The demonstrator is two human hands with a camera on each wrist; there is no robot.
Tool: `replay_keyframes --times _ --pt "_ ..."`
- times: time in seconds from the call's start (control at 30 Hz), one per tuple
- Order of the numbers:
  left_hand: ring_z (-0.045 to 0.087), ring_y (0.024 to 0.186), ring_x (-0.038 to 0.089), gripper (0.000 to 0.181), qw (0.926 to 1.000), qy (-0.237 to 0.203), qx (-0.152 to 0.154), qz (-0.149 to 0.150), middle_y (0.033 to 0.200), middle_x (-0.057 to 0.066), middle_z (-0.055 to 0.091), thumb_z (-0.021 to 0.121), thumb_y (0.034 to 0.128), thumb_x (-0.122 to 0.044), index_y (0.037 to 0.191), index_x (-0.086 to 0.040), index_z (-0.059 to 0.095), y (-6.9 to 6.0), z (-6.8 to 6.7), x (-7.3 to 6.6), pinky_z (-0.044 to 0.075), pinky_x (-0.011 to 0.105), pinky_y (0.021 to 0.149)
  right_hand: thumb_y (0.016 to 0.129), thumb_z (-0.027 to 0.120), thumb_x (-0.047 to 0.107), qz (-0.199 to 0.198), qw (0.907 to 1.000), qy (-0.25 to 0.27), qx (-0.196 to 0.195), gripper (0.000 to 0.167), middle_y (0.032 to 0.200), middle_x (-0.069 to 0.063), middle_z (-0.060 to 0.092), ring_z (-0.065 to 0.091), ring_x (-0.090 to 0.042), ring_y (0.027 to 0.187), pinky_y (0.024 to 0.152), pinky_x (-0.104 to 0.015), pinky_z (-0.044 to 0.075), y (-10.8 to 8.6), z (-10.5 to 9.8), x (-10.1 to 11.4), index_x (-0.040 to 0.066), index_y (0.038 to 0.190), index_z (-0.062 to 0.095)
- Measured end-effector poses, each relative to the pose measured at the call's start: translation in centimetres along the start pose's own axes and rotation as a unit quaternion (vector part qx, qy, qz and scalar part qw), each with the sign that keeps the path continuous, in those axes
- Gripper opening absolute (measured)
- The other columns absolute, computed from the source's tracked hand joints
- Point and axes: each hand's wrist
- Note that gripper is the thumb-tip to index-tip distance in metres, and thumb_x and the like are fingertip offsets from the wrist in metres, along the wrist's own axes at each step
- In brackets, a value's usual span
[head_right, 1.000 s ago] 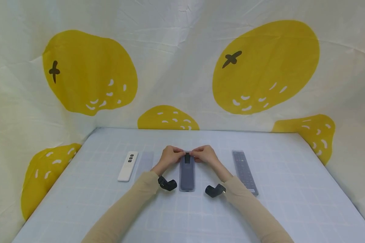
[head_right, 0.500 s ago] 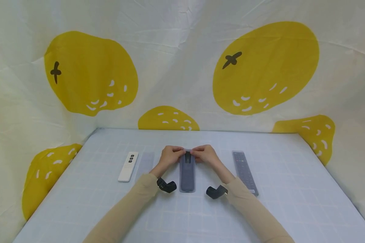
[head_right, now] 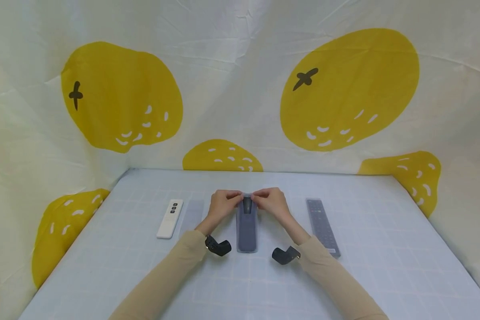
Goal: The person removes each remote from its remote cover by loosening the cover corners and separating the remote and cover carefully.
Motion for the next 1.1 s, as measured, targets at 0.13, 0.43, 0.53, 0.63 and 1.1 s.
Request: replay_keyframes --times 0.13,0.43,0.53,0.63,1.1 --pt "0.070 0.079 0.012 0.018 0.9999 -0.001 -0.014 0.009 0.093 0.006 0.076 0.069 0.0879 -0.019 0.099 -0.008 0.077 -0.1 0.0 -0.3 0.053 0.020 0.063 0.087 0.069 0.020 -0.012 0.9995 0.026 -0.016 0.031 0.105 -0.021 0.071 0.072 -0.018 0.077 0.067 -0.026 0.059 -0.3 -0.1 0.0 -0.003 0.108 0.071" --pt "0.072 0.085 0.015 0.017 0.9985 -0.008 -0.044 0.032 0.092 0.005 0.076 0.070 0.0868 -0.020 0.098 -0.010 0.077 -0.1 -0.1 -0.8 0.056 0.026 0.068 0.087 0.070 0.022 -0.019 0.9966 0.070 -0.037 0.030 0.106 -0.020 0.070 0.072 -0.013 0.075 0.068 -0.023 0.058 -0.2 -0.2 0.0 -0.001 0.107 0.072" --pt "0.072 0.082 0.015 0.016 0.9971 -0.018 -0.058 0.046 0.090 0.007 0.076 0.071 0.0862 -0.018 0.097 -0.008 0.078 -0.1 -0.1 -1.0 0.057 0.026 0.068 0.087 0.070 0.022 -0.027 0.9958 0.077 -0.041 0.030 0.106 -0.021 0.070 0.073 -0.013 0.076 0.069 -0.023 0.058 -0.1 -0.3 0.0 -0.001 0.107 0.072" --pt "0.072 0.078 0.012 0.015 0.9956 -0.022 -0.072 0.056 0.088 0.007 0.076 0.070 0.0855 -0.016 0.095 -0.007 0.078 -0.1 0.0 -1.3 0.056 0.024 0.065 0.088 0.070 0.021 -0.036 0.9947 0.085 -0.045 0.030 0.105 -0.022 0.070 0.073 -0.014 0.077 0.070 -0.024 0.058 0.0 -0.4 0.1 -0.002 0.106 0.072" --pt "0.070 0.086 0.013 0.017 0.9965 -0.016 -0.066 0.048 0.095 0.003 0.076 0.068 0.0892 -0.020 0.100 -0.012 0.077 0.5 -0.4 -1.9 0.052 0.022 0.069 0.088 0.067 0.014 -0.058 0.9903 0.091 -0.088 0.024 0.098 -0.023 0.071 0.065 -0.001 0.061 0.064 -0.023 0.058 0.2 -0.6 1.0 -0.003 0.103 0.073"
Point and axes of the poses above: each hand's wrist, its own y-axis towards the middle knuckle, its own z-axis out of the palm, x = y × z
